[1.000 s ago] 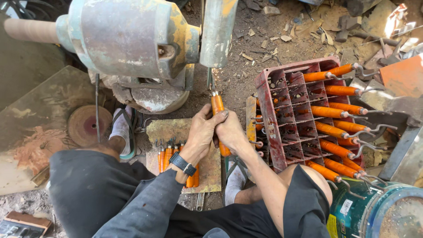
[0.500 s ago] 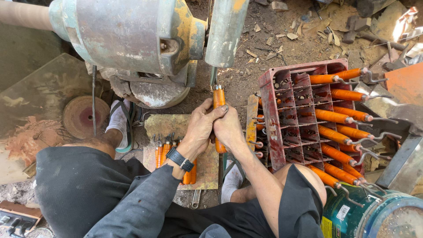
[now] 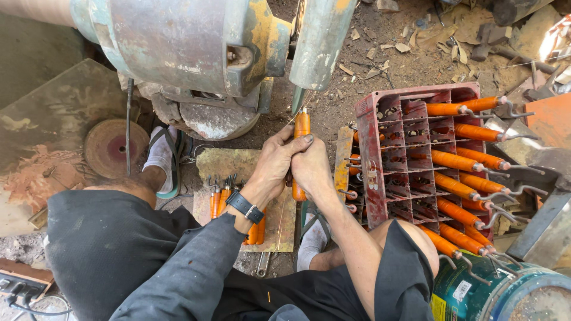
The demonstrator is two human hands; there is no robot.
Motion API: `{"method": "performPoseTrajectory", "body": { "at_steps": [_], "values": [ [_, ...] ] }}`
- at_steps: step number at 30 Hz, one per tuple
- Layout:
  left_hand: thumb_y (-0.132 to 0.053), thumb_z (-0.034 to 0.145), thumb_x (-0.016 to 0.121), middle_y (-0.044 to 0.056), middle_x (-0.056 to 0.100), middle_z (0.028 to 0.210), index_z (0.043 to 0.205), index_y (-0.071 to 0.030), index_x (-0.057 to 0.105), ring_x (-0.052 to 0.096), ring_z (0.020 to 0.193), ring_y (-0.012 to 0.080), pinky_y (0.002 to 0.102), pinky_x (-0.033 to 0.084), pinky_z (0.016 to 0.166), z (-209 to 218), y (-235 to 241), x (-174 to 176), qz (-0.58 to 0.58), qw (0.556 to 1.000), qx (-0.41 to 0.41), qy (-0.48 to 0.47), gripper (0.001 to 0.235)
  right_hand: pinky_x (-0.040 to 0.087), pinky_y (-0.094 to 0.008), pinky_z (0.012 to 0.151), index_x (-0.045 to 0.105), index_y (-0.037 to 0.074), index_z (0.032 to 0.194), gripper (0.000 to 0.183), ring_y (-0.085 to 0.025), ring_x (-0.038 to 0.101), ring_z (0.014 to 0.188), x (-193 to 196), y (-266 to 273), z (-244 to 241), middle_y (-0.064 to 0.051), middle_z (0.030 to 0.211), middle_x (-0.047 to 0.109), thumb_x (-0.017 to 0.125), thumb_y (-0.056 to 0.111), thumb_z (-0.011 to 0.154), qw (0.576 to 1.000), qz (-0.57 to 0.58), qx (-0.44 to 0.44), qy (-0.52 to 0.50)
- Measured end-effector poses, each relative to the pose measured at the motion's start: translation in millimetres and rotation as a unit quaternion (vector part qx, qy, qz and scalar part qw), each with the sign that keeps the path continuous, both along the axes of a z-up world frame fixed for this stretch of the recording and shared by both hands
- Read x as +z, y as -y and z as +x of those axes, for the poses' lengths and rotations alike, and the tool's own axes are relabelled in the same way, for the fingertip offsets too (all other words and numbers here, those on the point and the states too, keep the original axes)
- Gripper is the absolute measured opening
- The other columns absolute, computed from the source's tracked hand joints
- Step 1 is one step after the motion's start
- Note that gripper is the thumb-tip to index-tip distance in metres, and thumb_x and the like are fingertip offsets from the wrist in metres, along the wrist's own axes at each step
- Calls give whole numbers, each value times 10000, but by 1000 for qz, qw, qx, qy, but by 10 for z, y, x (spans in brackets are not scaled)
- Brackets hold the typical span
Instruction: The person sits on the ground and uses a bench grinder to sharpen the metal tips of orange-handled rods. They pick up each rod from a crate, grind the tip against the wheel, and place the finished rod on a wooden board.
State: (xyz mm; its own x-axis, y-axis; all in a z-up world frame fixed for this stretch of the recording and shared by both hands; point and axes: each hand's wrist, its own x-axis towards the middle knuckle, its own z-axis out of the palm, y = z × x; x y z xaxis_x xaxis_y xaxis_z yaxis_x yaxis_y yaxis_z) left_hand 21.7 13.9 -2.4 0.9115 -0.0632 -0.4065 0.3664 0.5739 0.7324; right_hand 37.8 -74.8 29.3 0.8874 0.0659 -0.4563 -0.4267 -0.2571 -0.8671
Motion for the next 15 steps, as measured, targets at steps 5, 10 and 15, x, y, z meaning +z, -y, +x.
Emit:
{"method": "performPoseTrajectory", "body": {
  "at_steps": [5, 10, 15],
  "values": [
    [-211, 912, 731, 6, 665, 837, 1167, -15, 652, 566, 624, 51, 216, 422, 465, -5, 19, -16, -8, 1000, 11, 10, 331, 488, -362, 335, 587, -59, 984, 133, -214, 608, 436, -2, 21, 6, -131, 660, 618, 511, -56, 875, 1000, 8, 8, 10],
    [-231, 915, 725, 20, 638, 791, 1177, -18, 652, 485, 511, 54, 213, 343, 363, -59, 49, 24, 8, 1000, 11, 6, 346, 480, -355, 333, 601, -65, 972, 139, -213, 609, 430, -5, 80, -4, -131, 657, 629, 503, -66, 873, 999, 1, 31, 22],
    [-205, 905, 723, 38, 682, 852, 1211, -5, 631, 540, 549, 49, 206, 378, 377, -105, 69, 55, -3, 1000, 19, 3, 378, 479, -348, 339, 621, -74, 977, 163, -209, 607, 427, 13, 116, -35, -133, 652, 635, 491, -71, 878, 999, -6, 45, 14]
  ]
}}
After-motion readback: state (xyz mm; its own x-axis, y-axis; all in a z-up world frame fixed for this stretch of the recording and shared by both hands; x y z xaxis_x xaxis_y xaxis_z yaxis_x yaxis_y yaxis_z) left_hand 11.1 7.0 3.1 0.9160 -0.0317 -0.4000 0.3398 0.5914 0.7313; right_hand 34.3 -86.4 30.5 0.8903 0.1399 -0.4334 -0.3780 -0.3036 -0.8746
